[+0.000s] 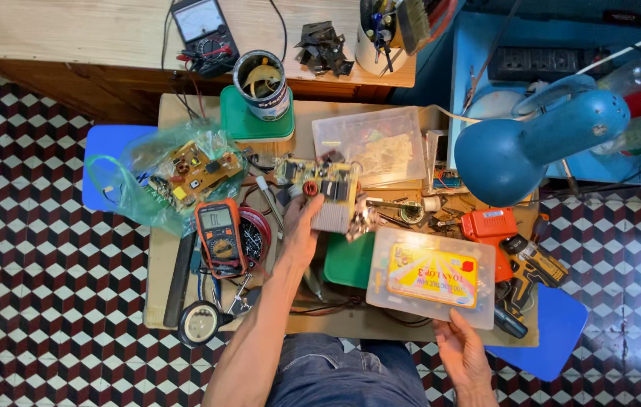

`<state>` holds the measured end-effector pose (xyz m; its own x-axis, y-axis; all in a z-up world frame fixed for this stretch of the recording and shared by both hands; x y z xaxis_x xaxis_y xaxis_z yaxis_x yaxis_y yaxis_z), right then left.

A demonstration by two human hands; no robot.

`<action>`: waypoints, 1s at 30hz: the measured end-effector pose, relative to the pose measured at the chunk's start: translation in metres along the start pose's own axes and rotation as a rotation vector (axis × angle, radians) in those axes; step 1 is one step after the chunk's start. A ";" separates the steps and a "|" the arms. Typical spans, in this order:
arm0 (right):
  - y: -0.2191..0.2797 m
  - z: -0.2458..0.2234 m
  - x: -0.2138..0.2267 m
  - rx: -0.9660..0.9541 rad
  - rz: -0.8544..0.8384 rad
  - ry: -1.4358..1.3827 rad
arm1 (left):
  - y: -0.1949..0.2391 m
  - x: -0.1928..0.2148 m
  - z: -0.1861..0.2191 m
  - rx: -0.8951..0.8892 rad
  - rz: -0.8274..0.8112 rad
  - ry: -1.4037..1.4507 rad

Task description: The person works at a cluttered electronics workbench, handling a small component and a circuit board. They open a plastic parts box, retrieve a small component, and use a screwdriver to adjust a heatsink on the circuit board. The person also uses a multimeter probe on the board and moves a desk lamp to improve lighting.

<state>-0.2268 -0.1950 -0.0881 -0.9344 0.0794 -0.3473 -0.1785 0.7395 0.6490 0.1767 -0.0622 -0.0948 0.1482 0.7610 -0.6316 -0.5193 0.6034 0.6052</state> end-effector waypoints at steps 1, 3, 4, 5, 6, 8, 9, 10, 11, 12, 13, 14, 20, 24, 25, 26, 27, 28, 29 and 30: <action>0.002 0.008 -0.004 -0.010 -0.011 -0.013 | -0.024 -0.006 0.004 -0.031 -0.025 -0.005; 0.005 0.021 -0.012 -0.015 -0.044 -0.032 | -0.077 -0.018 0.005 -0.055 -0.072 0.022; 0.007 0.025 -0.017 -0.009 -0.068 -0.037 | -0.101 -0.021 0.004 -0.049 -0.092 0.055; 0.009 0.029 -0.024 -0.003 -0.092 -0.042 | -0.119 -0.019 0.001 -0.026 -0.052 0.068; 0.011 0.033 -0.029 -0.013 -0.076 -0.015 | -0.136 -0.015 0.000 -0.007 -0.011 0.081; 0.017 0.039 -0.040 -0.036 -0.044 0.040 | -0.158 -0.009 -0.001 0.007 0.014 0.089; 0.019 0.040 -0.047 -0.041 -0.067 0.060 | -0.165 -0.006 0.001 0.002 -0.003 0.086; 0.021 0.040 -0.054 -0.050 -0.090 0.082 | -0.169 -0.002 0.003 -0.004 -0.017 0.082; 0.024 0.041 -0.060 -0.058 -0.114 0.104 | -0.172 0.003 0.005 -0.004 0.032 -0.024; 0.026 0.042 -0.068 -0.061 -0.136 0.105 | -0.174 0.008 0.011 -0.011 0.082 -0.124; 0.027 0.045 -0.077 -0.065 -0.158 0.106 | -0.175 0.010 0.016 -0.018 0.132 -0.225; 0.028 0.046 -0.086 -0.071 -0.187 0.111 | -0.176 0.008 0.023 -0.059 0.128 -0.316; 0.032 0.071 -0.122 -0.274 -0.269 0.188 | -0.152 -0.007 0.065 -0.578 0.329 -1.271; 0.024 0.044 -0.096 -0.300 -0.252 0.743 | -0.104 0.024 0.039 -0.398 0.349 -1.163; 0.022 0.029 -0.090 -0.234 -0.234 0.823 | -0.084 0.035 0.025 -0.306 0.371 -1.123; 0.018 0.014 -0.084 -0.166 -0.219 0.905 | -0.062 0.047 0.009 -0.227 0.402 -1.083; 0.010 -0.003 -0.084 -0.010 -0.178 0.901 | -0.037 0.060 -0.008 -0.149 0.432 -1.040; 0.001 -0.018 -0.086 0.145 -0.140 0.894 | -0.009 0.065 -0.021 -0.249 0.375 -0.917; -0.010 -0.031 -0.094 0.281 -0.193 0.904 | 0.014 0.067 -0.031 -0.346 0.316 -0.794; -0.020 -0.039 -0.103 0.407 -0.246 0.911 | 0.037 0.078 -0.044 -0.274 0.382 -0.872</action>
<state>-0.1386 -0.2442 -0.0387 -0.7957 -0.5171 0.3155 -0.4373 0.8508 0.2915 0.1320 0.0092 -0.1435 0.4410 0.8683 0.2272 -0.8218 0.2889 0.4911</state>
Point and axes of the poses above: each hand's wrist, its own y-axis away from the middle knuckle, its own x-axis out of the back of the hand, z = x × y, the point moved 5 cm from there along -y, towards the middle knuckle, and after that the axes turned 12 degrees about x, right-handed, at the moved point
